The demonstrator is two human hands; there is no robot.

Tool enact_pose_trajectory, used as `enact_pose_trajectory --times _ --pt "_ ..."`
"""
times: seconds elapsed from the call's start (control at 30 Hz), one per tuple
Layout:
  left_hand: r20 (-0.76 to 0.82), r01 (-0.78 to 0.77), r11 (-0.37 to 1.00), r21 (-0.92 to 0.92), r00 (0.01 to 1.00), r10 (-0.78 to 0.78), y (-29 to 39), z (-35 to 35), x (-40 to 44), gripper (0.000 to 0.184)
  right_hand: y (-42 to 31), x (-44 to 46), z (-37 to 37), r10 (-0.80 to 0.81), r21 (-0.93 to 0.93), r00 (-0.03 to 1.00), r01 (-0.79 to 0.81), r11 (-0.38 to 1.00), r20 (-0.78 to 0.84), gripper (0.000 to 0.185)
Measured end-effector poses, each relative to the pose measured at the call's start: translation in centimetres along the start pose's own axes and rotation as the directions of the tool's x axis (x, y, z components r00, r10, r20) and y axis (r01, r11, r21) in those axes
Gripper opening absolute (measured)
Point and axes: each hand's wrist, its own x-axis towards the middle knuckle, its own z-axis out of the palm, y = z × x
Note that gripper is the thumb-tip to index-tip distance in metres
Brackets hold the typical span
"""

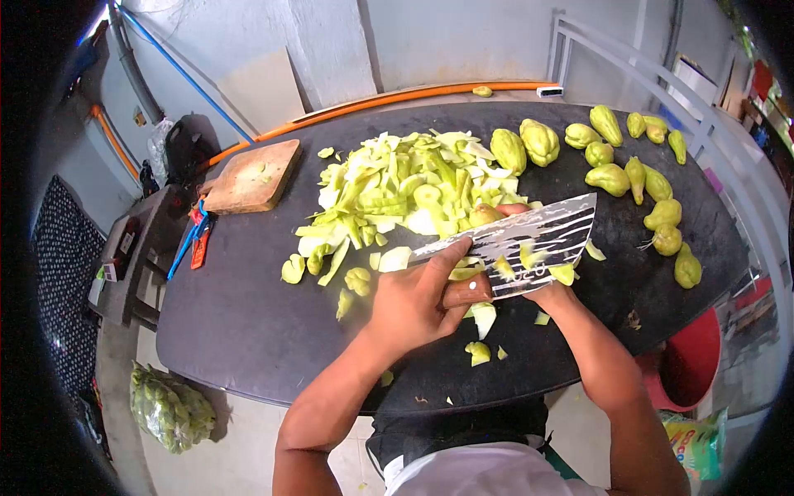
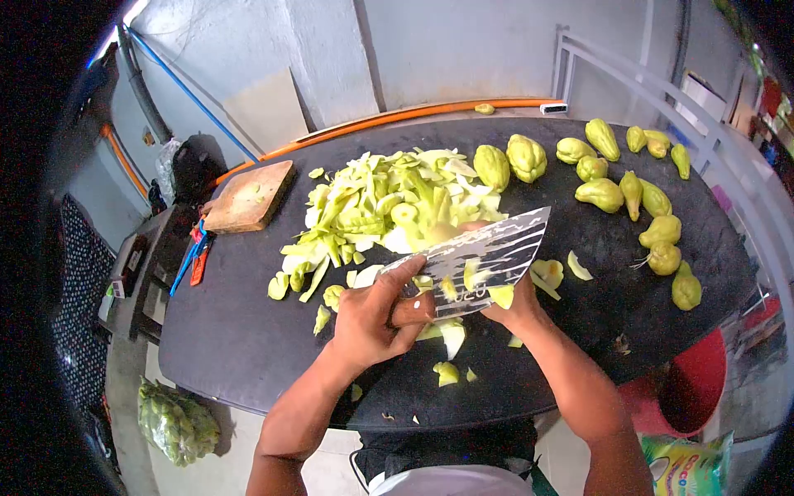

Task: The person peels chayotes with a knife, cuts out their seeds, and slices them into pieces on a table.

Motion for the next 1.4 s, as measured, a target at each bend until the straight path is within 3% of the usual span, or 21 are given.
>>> enact_pose_trajectory --times 0.07,0.2,0.23,0.27,0.33,0.4,0.5,0.53,0.6,0.63,0.67,0.7,0.73,0.77,0.8,0.87,0.97,1.1,1.2,1.33,1.4 --pt "0.004 -0.008 1.000 0.004 1.000 0.008 0.0 0.1 0.0 0.062 0.7 -0.3 0.3 0.039 0.096 0.999 -0.038 0.995 -0.008 0.060" --pt "-0.004 -0.024 1.000 -0.003 1.000 0.024 0.1 -0.1 0.0 0.058 3.7 -0.6 1.2 -0.113 0.020 0.990 0.115 0.993 -0.081 0.056" --pt "-0.011 -0.030 0.999 -0.011 0.999 0.030 -0.2 0.0 0.0 0.056 0.7 0.2 0.2 0.059 0.133 0.998 -0.059 0.989 0.009 0.052" --pt "-0.020 -0.035 0.999 -0.021 0.999 0.035 -0.5 0.2 -0.1 0.054 0.3 0.5 0.0 -0.081 0.048 0.995 0.084 0.995 -0.060 0.048" --pt "0.031 0.191 0.976 0.104 0.980 -0.195 -2.6 0.1 -0.2 0.043 -1.4 0.9 -1.7 -0.105 0.070 0.993 0.108 0.992 -0.045 0.047" --pt "0.054 0.485 0.834 0.265 0.856 -0.515 -5.1 -0.7 0.3 0.039 -3.4 0.9 -2.2 -0.069 0.160 0.981 0.098 0.982 -0.179 0.054" --pt "0.006 0.479 0.834 0.273 0.866 -0.499 -6.2 -1.6 -0.3 0.039 -2.8 2.6 -2.9 0.143 0.275 0.979 -0.099 0.956 -0.144 0.055" --pt "-0.018 0.491 0.840 0.230 0.865 -0.501 -5.9 -1.5 -0.1 0.038 -2.6 3.5 -2.8 0.105 0.316 0.973 -0.035 0.948 -0.207 0.067" --pt "-0.074 0.469 0.870 0.150 0.883 -0.463 -6.1 -1.1 0.2 0.037 -1.5 5.9 -4.2 -0.362 -0.283 0.864 0.271 0.920 -0.351 0.088" --pt "-0.098 0.441 0.890 0.120 0.897 -0.431 -6.7 -0.9 -0.3 0.036 -1.5 5.6 -4.2 -0.146 0.115 0.939 0.189 0.975 -0.310 0.094" --pt "-0.131 0.407 0.909 0.092 0.909 -0.395 -7.2 -0.9 -0.6 0.036 -1.5 5.4 -4.2 0.078 0.488 0.964 0.057 0.871 -0.253 0.100" --pt "-0.131 0.450 0.889 0.090 0.890 -0.437 -7.6 -0.9 -0.6 0.036 -1.1 3.9 -4.1 0.265 0.862 0.956 -0.238 0.448 0.126 0.100" --pt "-0.134 0.472 0.877 0.089 0.878 -0.459 -7.6 -1.1 -0.3 0.037 -0.8 3.0 -3.9 0.209 0.848 0.822 -0.514 -0.130 0.530 0.099" --pt "-0.128 0.498 0.863 0.088 0.864 -0.486 -7.4 -1.2 -0.1 0.038 -0.5 2.7 -3.1 0.342 0.851 0.786 -0.517 -0.093 0.515 0.083" --pt "-0.118 0.529 0.844 0.084 0.847 -0.519 -7.0 -1.2 -0.2 0.038 -1.2 2.9 -2.5 0.512 0.778 0.771 -0.565 0.276 0.379 0.066" --pt "-0.118 0.497 0.865 0.068 0.865 -0.487 -6.6 -1.4 -0.3 0.039 -2.3 3.2 -2.7 0.507 0.792 0.754 -0.575 0.203 0.417 0.057" --pt "-0.079 0.492 0.868 0.061 0.869 -0.488 -5.4 -1.5 -0.2 0.035 -2.5 2.5 -2.0 0.426 0.660 0.856 -0.503 0.558 0.293 0.057" --pt "0.075 0.373 0.915 0.154 0.919 -0.387 -1.4 -0.3 0.3 0.042 -1.7 1.5 -1.3 0.479 0.673 0.823 -0.542 0.503 0.305 0.056" --pt "0.089 -0.046 0.966 0.253 0.996 0.024 -0.7 1.2 -0.1 0.065 0.6 -0.6 0.2 0.490 0.857 0.829 -0.439 0.269 0.271 0.054" --pt "0.166 -0.127 0.917 0.377 0.984 0.068 -0.6 2.1 -0.4 0.074 1.0 -0.8 0.5 0.482 0.902 0.834 -0.393 0.177 0.269 0.052" --pt "0.160 -0.161 0.902 0.399 0.982 0.105 -0.5 2.1 -0.2 0.075 1.0 -0.9 0.4 0.480 0.870 0.827 -0.438 0.225 0.292 0.053"
